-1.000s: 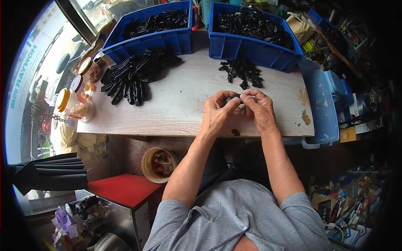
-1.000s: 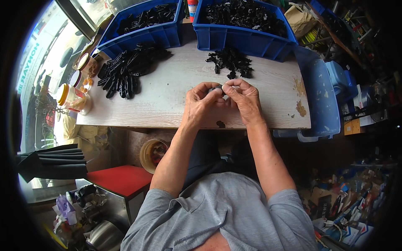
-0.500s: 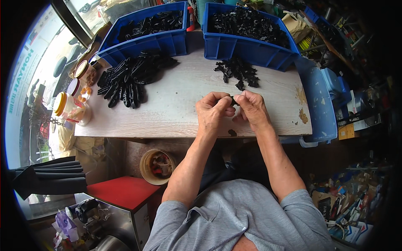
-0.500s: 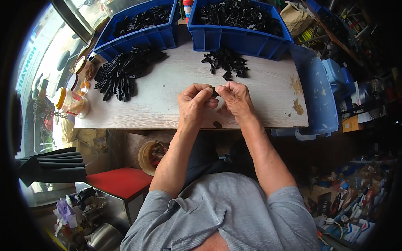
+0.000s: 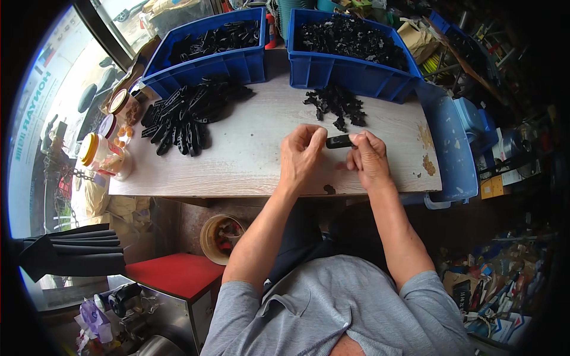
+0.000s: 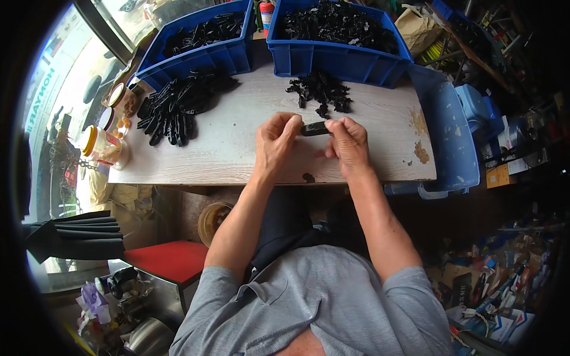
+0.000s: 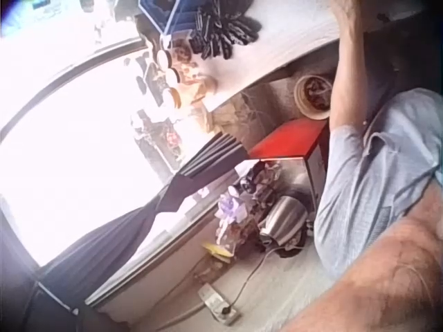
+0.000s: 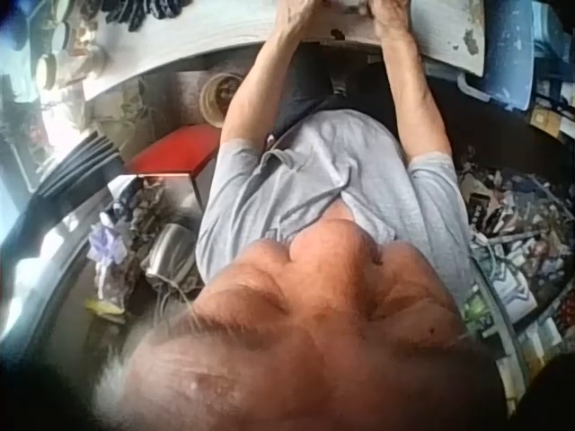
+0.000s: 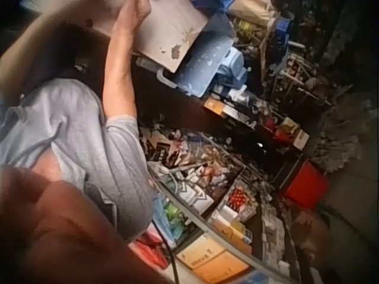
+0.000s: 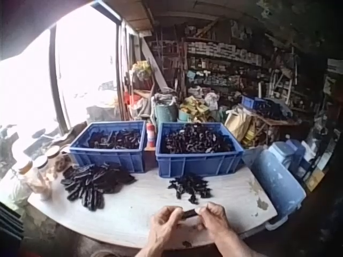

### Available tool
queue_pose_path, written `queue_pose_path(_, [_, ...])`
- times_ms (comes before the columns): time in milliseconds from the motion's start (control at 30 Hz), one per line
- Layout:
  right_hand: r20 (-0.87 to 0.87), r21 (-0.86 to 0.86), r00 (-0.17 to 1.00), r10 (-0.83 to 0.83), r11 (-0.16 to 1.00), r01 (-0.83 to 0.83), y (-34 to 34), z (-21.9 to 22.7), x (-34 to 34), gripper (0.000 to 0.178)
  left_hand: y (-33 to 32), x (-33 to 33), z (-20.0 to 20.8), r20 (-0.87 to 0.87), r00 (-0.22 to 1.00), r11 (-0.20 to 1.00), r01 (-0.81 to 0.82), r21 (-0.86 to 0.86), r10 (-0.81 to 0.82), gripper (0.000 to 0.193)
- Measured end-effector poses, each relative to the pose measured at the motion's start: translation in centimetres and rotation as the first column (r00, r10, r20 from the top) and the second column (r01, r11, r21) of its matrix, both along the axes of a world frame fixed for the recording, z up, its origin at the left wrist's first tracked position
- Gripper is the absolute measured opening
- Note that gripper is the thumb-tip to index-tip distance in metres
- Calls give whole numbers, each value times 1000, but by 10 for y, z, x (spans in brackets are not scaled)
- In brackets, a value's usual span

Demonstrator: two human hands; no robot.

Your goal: Assembling small black plastic components at a workbench.

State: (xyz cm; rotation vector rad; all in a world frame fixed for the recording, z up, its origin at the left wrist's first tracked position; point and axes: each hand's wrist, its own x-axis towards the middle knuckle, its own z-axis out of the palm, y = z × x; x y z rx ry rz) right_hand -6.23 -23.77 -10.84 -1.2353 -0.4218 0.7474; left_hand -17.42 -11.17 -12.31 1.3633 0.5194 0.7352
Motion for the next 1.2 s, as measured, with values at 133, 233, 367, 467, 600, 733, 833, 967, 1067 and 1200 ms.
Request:
queue_pose_path(133, [-56,-135,952,-302,947,292,-17,9,20,36,26,24,-8,-134,918,661,-162,733,374,14])
queue_pose_path(233, [-126,-112,877,-465,885,453,-49,13,61,37,39,41,-5,-239,854,474,-10,880,461,11])
queue_pose_path(367, [-140,-123,725,-674,738,663,-83,24,102,37,41,45,-14,-244,878,430,48,901,412,13])
queue_pose_path(467, [-158,-140,672,-723,690,710,-96,21,116,35,38,46,-13,-272,874,411,93,907,402,17])
queue_pose_path(600, [-107,-171,734,-671,740,651,-88,8,107,31,37,43,-11,-133,891,465,-96,880,434,20])
queue_pose_path(733, [-64,-177,827,-558,822,541,-66,6,80,20,39,45,-9,-161,885,389,-24,921,437,21])
queue_pose_path(833, [-33,-186,870,-491,859,478,-52,5,68,18,40,46,-15,-225,875,378,53,924,429,23])
queue_pose_path(967, [22,-199,922,-387,902,383,-39,2,57,18,36,43,-16,-254,885,378,98,921,390,26])
queue_pose_path(1067, [31,-200,944,-328,924,327,-27,3,48,19,34,41,-13,-202,909,432,27,901,364,20])
queue_pose_path(1200, [18,-231,970,-243,943,240,-10,4,32,17,30,32,-10,-65,941,484,-111,868,332,16])
